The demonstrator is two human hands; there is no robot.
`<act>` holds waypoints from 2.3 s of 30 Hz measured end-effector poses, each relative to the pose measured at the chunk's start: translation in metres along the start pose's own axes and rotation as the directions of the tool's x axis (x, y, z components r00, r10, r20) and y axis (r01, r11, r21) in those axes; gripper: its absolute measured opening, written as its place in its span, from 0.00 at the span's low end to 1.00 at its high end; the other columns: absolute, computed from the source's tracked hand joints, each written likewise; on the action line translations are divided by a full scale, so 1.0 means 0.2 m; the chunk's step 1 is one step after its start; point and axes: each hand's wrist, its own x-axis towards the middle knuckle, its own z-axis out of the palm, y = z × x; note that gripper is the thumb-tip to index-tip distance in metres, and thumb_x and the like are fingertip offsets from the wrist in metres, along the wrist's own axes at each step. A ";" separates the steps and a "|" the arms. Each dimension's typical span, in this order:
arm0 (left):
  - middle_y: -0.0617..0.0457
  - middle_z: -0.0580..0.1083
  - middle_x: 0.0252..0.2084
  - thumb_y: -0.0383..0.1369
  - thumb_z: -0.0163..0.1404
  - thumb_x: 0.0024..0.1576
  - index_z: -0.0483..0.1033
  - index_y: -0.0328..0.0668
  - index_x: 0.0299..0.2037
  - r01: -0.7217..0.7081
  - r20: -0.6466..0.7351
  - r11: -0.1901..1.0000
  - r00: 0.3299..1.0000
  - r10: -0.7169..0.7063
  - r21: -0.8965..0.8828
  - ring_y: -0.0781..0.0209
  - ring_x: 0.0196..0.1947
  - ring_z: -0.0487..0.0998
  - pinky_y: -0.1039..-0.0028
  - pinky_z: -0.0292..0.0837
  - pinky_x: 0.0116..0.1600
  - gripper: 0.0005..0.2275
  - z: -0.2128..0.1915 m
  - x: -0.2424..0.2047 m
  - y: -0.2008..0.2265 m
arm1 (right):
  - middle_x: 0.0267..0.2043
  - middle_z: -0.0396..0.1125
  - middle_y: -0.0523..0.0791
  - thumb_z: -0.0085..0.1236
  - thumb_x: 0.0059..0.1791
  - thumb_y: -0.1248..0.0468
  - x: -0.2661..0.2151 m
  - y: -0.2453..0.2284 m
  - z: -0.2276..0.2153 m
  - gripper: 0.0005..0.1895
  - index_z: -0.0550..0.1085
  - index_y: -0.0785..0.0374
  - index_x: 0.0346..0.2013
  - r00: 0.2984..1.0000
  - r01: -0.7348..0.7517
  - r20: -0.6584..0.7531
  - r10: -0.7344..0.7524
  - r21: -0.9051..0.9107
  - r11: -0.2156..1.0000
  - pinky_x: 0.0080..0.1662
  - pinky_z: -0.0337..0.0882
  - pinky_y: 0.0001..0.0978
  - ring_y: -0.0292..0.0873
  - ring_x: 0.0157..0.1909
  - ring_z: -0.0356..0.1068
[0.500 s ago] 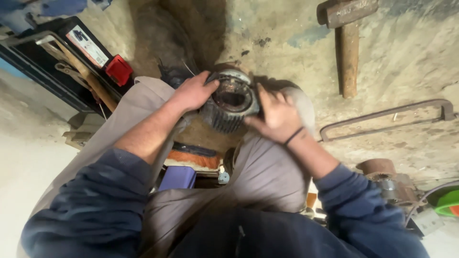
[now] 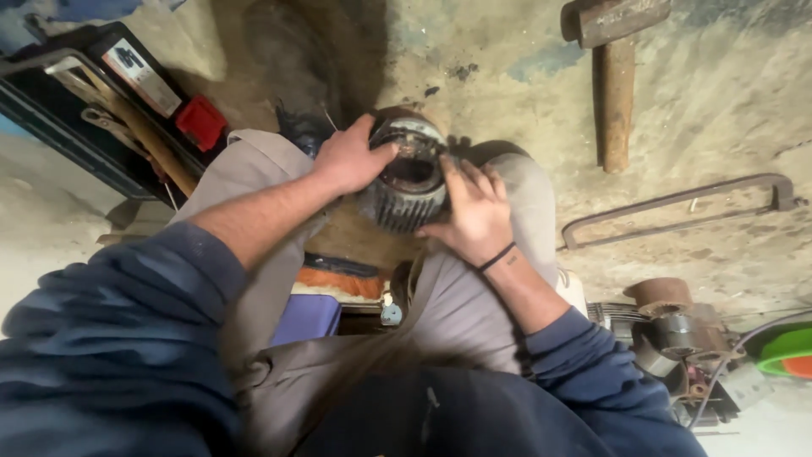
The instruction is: The person sits on the workshop floor working on a wheel hub. They hammer the old bearing race out of the hub, brush the hub clean with a wire brush, briefly use an angle grinder, then seat a new bearing into the hub by tapping it with a hammer and pressing it in by hand.
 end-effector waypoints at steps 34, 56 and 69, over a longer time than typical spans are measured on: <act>0.49 0.80 0.50 0.33 0.54 0.61 0.77 0.47 0.56 -0.770 -0.041 0.631 0.636 0.770 -0.093 0.48 0.50 0.82 0.65 0.78 0.51 0.13 -0.33 -0.06 0.27 | 0.58 0.70 0.58 0.69 0.35 0.33 0.10 0.05 -0.10 0.56 0.65 0.65 0.67 0.977 0.048 -0.213 -0.019 0.132 0.990 0.60 0.67 0.51 0.60 0.63 0.67; 0.50 0.80 0.49 0.32 0.56 0.60 0.78 0.47 0.55 -0.772 -0.010 0.634 0.635 0.773 -0.054 0.49 0.49 0.82 0.65 0.79 0.50 0.13 -0.32 -0.05 0.25 | 0.57 0.71 0.57 0.68 0.35 0.32 0.11 0.06 -0.08 0.57 0.65 0.65 0.67 0.977 0.056 -0.213 -0.025 0.140 0.989 0.60 0.67 0.50 0.60 0.64 0.66; 0.47 0.79 0.46 0.36 0.56 0.59 0.76 0.42 0.51 -0.745 -0.204 0.654 0.625 0.753 0.129 0.41 0.49 0.79 0.56 0.72 0.58 0.12 -0.21 -0.19 0.36 | 0.57 0.71 0.56 0.70 0.35 0.35 0.10 0.05 -0.10 0.55 0.65 0.65 0.67 0.972 0.081 -0.233 -0.041 0.166 0.983 0.60 0.68 0.49 0.60 0.65 0.66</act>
